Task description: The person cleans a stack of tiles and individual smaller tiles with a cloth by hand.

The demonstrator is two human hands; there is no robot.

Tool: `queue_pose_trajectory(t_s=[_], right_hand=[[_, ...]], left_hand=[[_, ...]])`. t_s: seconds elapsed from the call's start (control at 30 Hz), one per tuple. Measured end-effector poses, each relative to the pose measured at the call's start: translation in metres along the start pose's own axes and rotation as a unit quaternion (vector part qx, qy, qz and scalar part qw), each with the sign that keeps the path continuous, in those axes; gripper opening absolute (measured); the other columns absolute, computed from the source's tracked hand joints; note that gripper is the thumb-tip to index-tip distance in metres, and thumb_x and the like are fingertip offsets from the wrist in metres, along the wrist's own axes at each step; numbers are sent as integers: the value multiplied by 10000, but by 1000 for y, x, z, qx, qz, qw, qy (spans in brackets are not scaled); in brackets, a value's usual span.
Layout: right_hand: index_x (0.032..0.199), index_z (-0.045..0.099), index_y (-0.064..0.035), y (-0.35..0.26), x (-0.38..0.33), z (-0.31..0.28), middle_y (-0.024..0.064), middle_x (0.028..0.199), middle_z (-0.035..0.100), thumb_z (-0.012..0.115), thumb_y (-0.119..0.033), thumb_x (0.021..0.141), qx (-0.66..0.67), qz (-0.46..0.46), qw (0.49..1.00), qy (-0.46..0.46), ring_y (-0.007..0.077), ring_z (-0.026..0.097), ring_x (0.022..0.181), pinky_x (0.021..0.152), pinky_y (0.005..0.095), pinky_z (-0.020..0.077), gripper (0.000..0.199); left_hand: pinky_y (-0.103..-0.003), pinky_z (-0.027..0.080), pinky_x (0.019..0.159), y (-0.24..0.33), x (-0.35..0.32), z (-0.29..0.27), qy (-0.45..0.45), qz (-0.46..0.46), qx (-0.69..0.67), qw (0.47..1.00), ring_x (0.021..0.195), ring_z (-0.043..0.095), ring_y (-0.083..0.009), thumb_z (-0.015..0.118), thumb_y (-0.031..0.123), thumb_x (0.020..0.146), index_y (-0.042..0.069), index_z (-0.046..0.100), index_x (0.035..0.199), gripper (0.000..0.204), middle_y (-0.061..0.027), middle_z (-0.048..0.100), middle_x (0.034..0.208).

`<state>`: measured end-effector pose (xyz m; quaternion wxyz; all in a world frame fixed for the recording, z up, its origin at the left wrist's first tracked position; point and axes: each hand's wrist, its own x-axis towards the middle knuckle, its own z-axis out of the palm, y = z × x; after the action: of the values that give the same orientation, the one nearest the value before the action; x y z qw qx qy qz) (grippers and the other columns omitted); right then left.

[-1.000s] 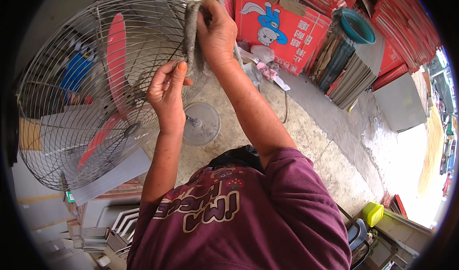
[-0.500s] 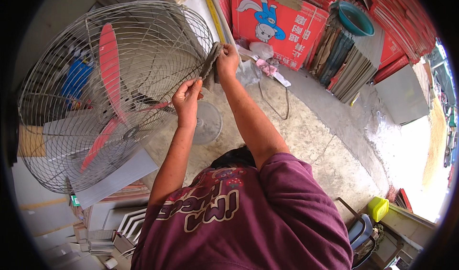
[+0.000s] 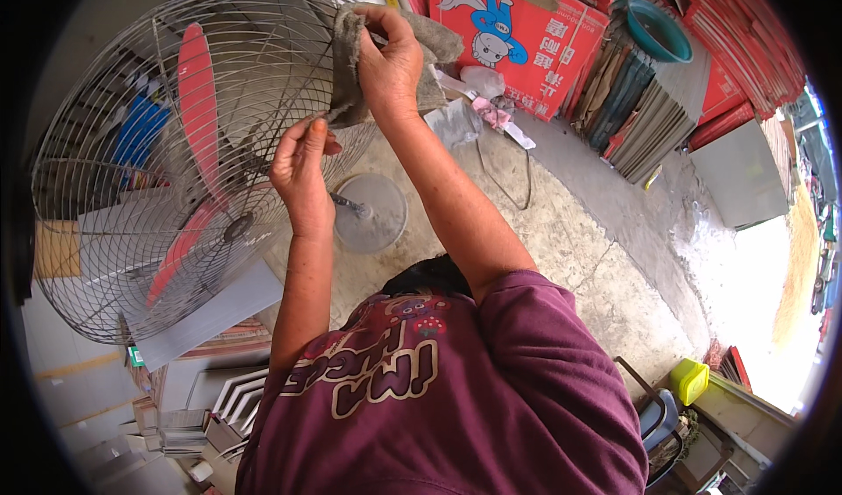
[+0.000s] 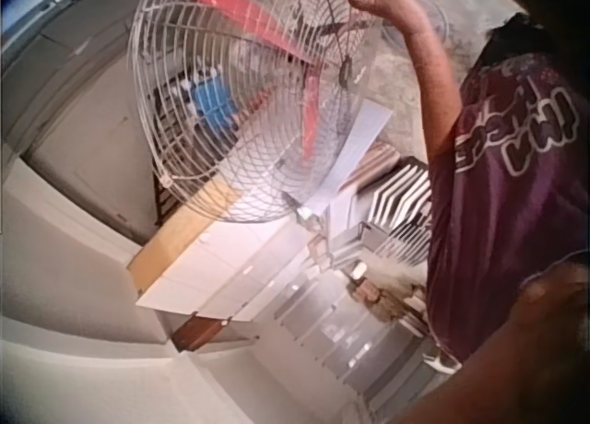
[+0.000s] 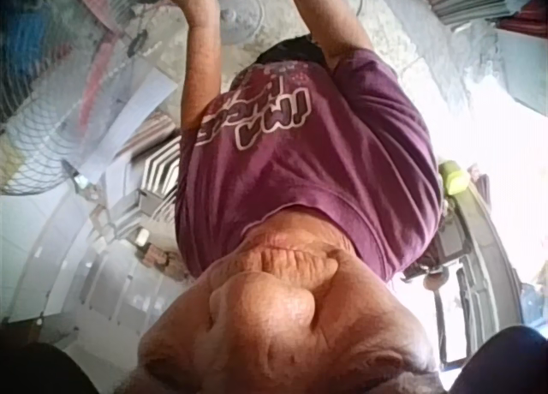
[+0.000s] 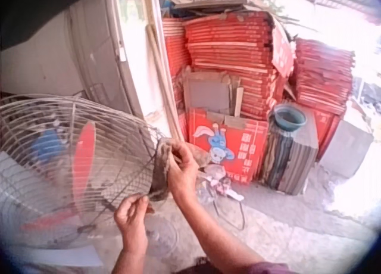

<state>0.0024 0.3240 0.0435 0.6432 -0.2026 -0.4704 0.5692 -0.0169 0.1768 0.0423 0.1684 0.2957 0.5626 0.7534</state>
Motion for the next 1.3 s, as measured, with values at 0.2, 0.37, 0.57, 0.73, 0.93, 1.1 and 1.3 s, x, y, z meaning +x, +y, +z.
queue_pose_trajectory(t_s=[0.2, 0.37, 0.57, 0.73, 0.93, 1.1, 1.3], right_hand=[[959, 611, -23, 33, -17, -16, 40, 934, 625, 599, -1, 776, -11, 42, 999, 26, 117, 589, 831, 786, 237, 458, 184], [934, 602, -47, 39, -28, -28, 45, 909, 598, 629, -4, 736, -158, -52, 986, 3, 139, 583, 783, 724, 257, 473, 204], [1002, 544, -88, 23, -56, -37, 71, 874, 585, 649, -44, 709, -322, -22, 939, -121, 195, 596, 772, 696, 318, 486, 315], [963, 567, -93, 35, -88, -51, 101, 925, 575, 703, -85, 659, -389, 6, 885, -254, 299, 580, 871, 720, 371, 481, 333], [902, 621, -123, 58, -104, -60, 114, 913, 614, 665, -186, 698, -476, 77, 802, -354, 308, 600, 862, 717, 401, 486, 218], [940, 636, -121, 44, -87, -46, 146, 884, 648, 620, -222, 717, -510, 92, 814, -261, 349, 605, 853, 731, 424, 487, 246], [950, 623, 41, 65, -64, -49, 92, 798, 656, 620, -89, 748, -202, 158, 956, -144, 119, 588, 709, 649, 246, 468, 241]], left_hand=[[-227, 448, 594, -10, 2, -33, 89, -26, -31, 995, 620, 549, -87, 660, 149, 834, 24, 644, 910, 147, -27, 620, 720], [-229, 450, 609, 4, -4, -43, 84, 6, -31, 996, 623, 546, -90, 653, 138, 838, 12, 641, 908, 145, -37, 624, 713], [-230, 456, 617, 31, -6, -45, 88, 69, -20, 994, 625, 537, -88, 648, 112, 837, 11, 642, 932, 139, -39, 626, 725], [-257, 446, 662, 34, -13, -65, 104, 72, 8, 992, 678, 566, -125, 625, 166, 860, 0, 630, 935, 182, -50, 607, 741], [-237, 439, 646, 34, -18, -90, 140, 77, 27, 987, 707, 589, -120, 625, 147, 857, 1, 635, 958, 178, -67, 643, 770], [-275, 448, 737, 25, -17, -119, 207, 83, 58, 973, 813, 614, -166, 573, 153, 894, 11, 608, 1013, 188, -88, 649, 875], [-257, 470, 673, -12, -23, -125, 216, 43, 44, 974, 861, 643, -198, 615, 195, 871, 20, 625, 1004, 220, -94, 651, 970]])
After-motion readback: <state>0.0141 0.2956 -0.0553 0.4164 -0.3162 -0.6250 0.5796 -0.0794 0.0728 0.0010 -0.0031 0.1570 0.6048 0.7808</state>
